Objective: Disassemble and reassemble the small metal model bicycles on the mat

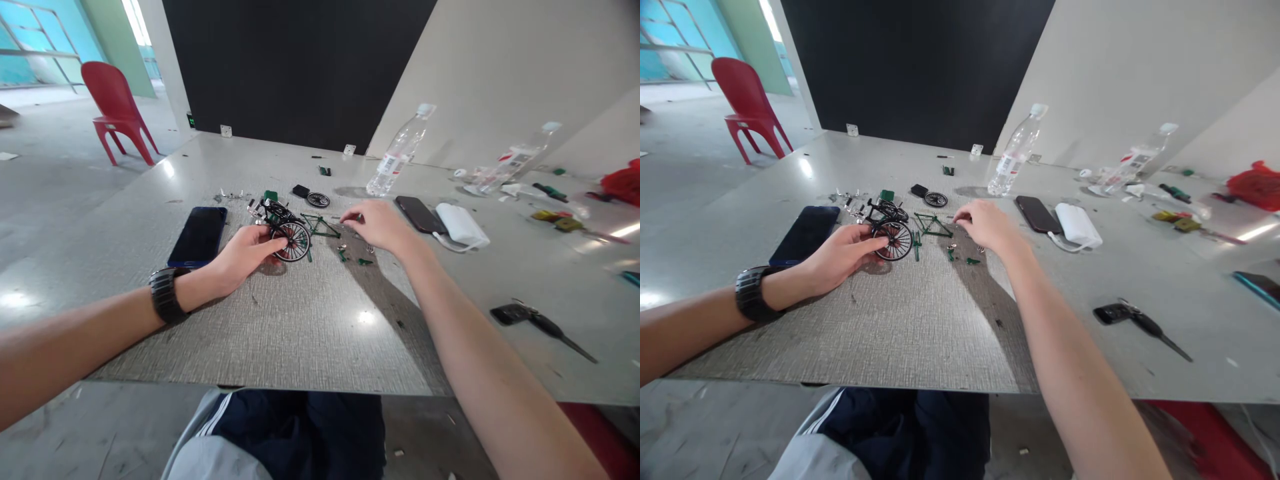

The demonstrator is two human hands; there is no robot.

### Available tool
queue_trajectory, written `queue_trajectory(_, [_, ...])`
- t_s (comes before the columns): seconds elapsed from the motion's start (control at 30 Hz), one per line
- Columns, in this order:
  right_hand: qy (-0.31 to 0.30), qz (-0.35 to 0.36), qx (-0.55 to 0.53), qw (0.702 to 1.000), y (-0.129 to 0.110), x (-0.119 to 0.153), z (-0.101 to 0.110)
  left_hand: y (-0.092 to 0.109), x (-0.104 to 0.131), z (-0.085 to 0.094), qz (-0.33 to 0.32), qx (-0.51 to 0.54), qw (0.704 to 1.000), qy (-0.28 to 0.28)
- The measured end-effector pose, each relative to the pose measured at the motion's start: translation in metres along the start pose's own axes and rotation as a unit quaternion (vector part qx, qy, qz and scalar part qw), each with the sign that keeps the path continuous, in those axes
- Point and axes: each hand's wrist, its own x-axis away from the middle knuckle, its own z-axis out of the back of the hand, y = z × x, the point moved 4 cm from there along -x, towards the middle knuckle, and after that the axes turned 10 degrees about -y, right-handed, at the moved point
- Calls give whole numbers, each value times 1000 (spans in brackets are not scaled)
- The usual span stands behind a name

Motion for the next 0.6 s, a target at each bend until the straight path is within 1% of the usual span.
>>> queue_trajectory(0.07, [-15, 14, -2, 1000, -2, 0, -1, 0, 0, 0, 4, -4, 1000, 2])
queue_trajectory(0.2, [-42, 3, -7, 999, 0, 0, -2, 1, 0, 0, 8, -15, 1000, 7])
queue_trajectory(0.33, [-48, -4, -12, 999, 4, 1, -1, 0, 0, 0, 4, -19, 1000, 2])
queue_trajectory(0.43, [-50, 8, -9, 999, 3, 2, 0, -1, 0, 1, 6, -27, 1000, 5])
queue_trajectory(0.5, [-63, 13, -8, 998, 1, 2, 0, -1, 0, 1, 5, -31, 999, 5])
queue_trajectory(0.6, [-84, -2, -2, 996, -1, 3, 1, -1, 0, 1, 5, -34, 999, 5])
